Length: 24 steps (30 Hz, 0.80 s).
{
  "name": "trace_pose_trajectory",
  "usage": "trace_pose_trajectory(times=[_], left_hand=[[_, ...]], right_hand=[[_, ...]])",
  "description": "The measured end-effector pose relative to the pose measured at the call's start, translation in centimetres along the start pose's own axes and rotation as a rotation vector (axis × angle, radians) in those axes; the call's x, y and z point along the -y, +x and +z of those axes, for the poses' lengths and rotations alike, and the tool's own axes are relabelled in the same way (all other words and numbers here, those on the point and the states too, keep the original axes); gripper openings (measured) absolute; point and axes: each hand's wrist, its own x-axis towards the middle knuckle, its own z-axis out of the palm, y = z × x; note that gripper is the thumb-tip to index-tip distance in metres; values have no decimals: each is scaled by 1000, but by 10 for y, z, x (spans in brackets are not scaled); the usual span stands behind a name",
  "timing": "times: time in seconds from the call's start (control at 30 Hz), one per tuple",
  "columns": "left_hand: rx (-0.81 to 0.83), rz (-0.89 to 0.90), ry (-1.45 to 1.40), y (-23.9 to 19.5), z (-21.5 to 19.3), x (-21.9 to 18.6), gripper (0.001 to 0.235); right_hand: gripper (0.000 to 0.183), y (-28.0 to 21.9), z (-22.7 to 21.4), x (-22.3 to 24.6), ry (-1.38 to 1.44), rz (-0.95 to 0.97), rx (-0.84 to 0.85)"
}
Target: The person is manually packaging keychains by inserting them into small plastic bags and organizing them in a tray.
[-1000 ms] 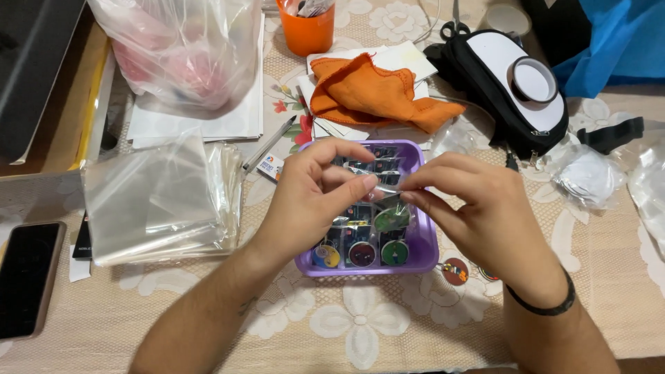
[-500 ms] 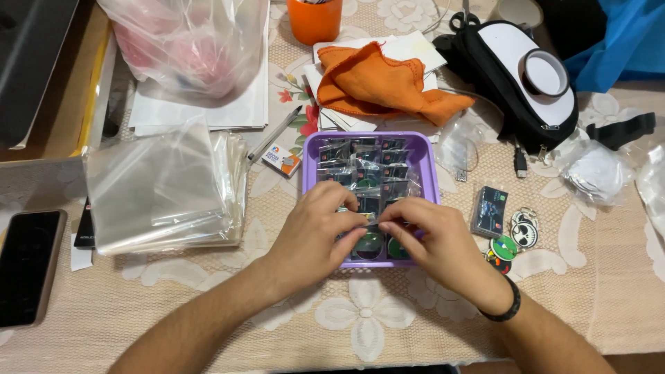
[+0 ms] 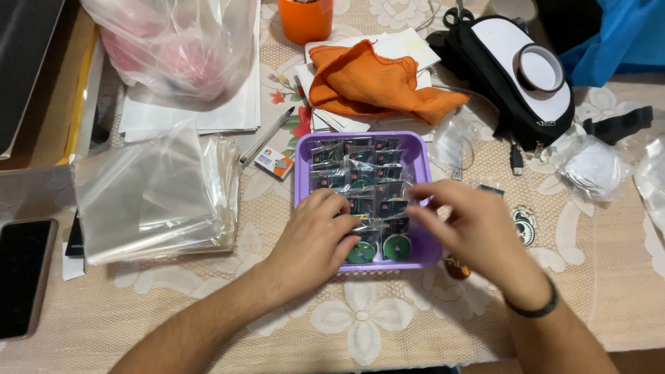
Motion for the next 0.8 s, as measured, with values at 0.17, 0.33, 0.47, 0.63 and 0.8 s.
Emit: trace_pose_trajectory(times=[0.17,0.33,0.47,0.63,0.8], left_hand=[[-80,56,-65,-6,-15,0,42],[-132,102,-113,-7,-22,-5,38],[-177,116,-140,-4,-11,-7,36],[-228,160,-202,-2,-9,-20,31],[-246,141,-301,-1,-8,-29,32]], right_hand=[[19,-24,-61,-49,-164,187,-337],[43,-22,-59,-107,-338,336,-47],[65,-11,-46,-92,-305,424,74],[68,2,-27,-108,-339,407,23],[57,3,-22,-122,-324,376,-2]])
